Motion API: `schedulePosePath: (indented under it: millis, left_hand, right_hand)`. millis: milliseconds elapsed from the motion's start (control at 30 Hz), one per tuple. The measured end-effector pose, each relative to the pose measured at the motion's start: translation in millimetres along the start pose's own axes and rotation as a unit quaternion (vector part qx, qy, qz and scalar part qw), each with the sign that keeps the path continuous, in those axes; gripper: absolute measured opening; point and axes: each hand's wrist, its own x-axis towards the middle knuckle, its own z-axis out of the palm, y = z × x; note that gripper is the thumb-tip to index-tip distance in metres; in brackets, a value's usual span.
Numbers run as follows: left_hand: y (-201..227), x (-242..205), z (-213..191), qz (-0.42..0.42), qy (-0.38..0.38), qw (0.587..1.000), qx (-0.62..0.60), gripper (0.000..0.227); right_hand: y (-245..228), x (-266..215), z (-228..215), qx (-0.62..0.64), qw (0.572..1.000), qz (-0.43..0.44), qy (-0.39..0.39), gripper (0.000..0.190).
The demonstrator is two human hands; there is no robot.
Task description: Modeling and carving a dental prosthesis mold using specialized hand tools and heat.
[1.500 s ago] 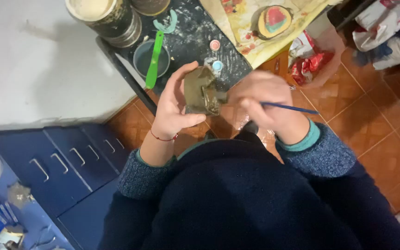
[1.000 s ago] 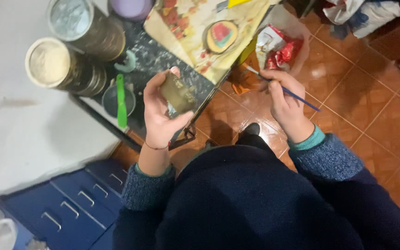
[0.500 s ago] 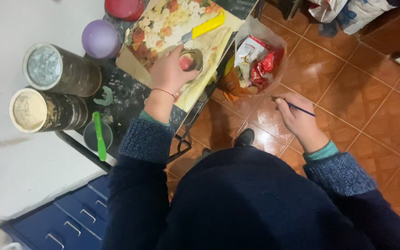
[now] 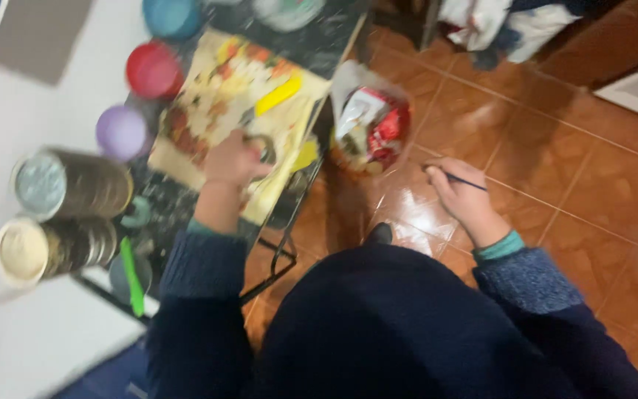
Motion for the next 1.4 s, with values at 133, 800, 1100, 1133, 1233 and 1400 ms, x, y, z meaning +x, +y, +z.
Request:
schedulePosePath:
  millis: [133, 800, 1100, 1133, 1233, 1400]
  left_hand:
    - [19, -4, 10, -0.052, 0.017, 0.997, -0.048, 0.078]
    - [134, 11, -79, 0.071, 0.174, 0.982, -0.029, 0.093]
    - [313, 144, -99, 0.144, 0.088, 0.979, -0.112, 0.085]
    - [324, 166, -92, 0.142, 0.089, 0.979, -0.113, 0.085]
    - [360, 230, -86, 0.14, 0.074, 0.98, -0.123, 0.089]
    - [445, 318, -100, 0.164, 0.043, 0.979, -0.111, 0.086]
  right_hand:
    - [14, -2, -30, 0.013, 0.999, 0.005, 0.038, 0.015]
    - [123, -58, -159, 0.015, 0.951, 0.18, 0.252, 0.018]
    - [161, 64, -232, -0.09, 0.961, 0.136, 0.224, 0.02]
    - [166, 84, -247, -0.091, 0.961, 0.134, 0.222, 0.02]
    - [180, 149, -293, -0.079, 0.963, 0.137, 0.22, 0.028]
    - [230, 224, -349, -0.031, 0.949, 0.173, 0.261, 0.033]
